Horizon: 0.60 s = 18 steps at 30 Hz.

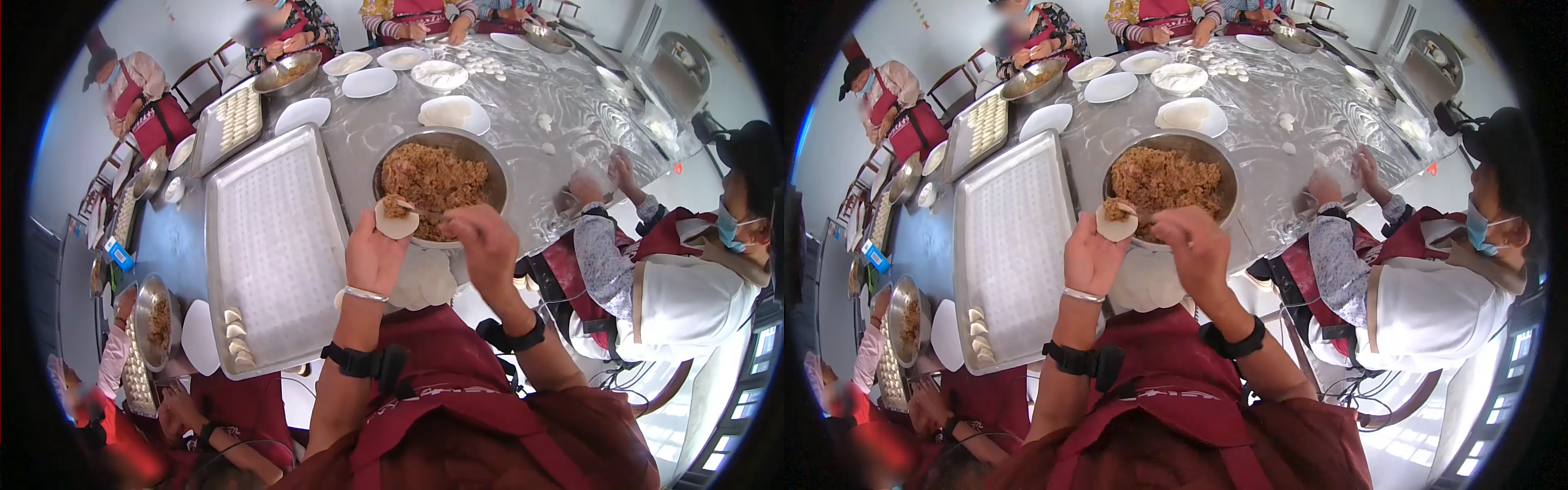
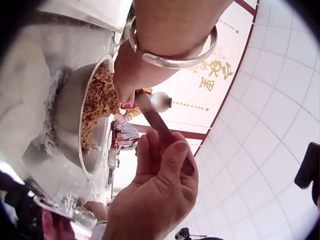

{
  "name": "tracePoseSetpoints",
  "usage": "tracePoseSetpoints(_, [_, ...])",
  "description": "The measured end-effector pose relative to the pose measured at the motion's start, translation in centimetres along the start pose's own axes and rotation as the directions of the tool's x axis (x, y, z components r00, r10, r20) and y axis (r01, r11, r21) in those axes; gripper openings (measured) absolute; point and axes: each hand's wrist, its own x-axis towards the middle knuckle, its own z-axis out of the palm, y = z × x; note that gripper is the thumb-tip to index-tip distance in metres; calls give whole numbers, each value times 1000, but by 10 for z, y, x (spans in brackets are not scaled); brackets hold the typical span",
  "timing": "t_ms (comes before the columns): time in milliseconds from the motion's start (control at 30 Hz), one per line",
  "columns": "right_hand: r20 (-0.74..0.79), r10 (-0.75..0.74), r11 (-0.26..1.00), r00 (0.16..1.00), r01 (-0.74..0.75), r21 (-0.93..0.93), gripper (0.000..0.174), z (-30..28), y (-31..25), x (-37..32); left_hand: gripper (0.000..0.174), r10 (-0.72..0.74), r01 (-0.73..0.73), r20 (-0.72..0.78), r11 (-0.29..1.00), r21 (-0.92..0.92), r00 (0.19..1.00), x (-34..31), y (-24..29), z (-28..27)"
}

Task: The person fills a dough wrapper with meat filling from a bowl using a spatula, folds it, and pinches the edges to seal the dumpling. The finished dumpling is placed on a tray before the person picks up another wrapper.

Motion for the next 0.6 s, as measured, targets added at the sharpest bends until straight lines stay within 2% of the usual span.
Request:
tracePoseSetpoints(33, [70,-184,969,980,193,-156,11,1,0,-3,41,2,-2,-13,1000,-5,1000,0,0,-1])
tracePoseSetpoints(67, [165,-349,877,922,384,-289,14,2,-1,-7,41,5,-5,-25,1000,-9,1000,0,1,-4])
tracePoseSetpoints(100, [160,-291,907,943,325,-267,19,7,-5,-12,42,7,-7,-39,1000,-12,999,-1,1,-6])
tracePoseSetpoints(200, [176,-262,926,949,299,-230,18,3,-6,-13,44,-20,20,-40,1000,-3,999,-4,6,-16])
tracePoseSetpoints(300, [117,-146,965,982,168,-201,15,-17,-8,-7,52,-10,6,-49,998,-68,999,-9,9,-19])
tracePoseSetpoints(333, [94,-45,998,995,48,-34,14,-18,-8,-6,52,-18,15,-37,997,-75,999,-11,10,-17])
tracePoseSetpoints(400, [94,163,936,982,-184,301,15,-21,-6,-5,52,-36,35,-11,996,-87,999,-17,11,-8])
tracePoseSetpoints(433, [126,148,915,981,-184,359,17,-23,0,-6,52,-51,50,-18,997,-62,999,-21,10,-5])
tracePoseSetpoints(600, [149,126,922,981,-171,348,16,-25,9,-9,49,-90,91,-19,992,87,996,-32,6,5])
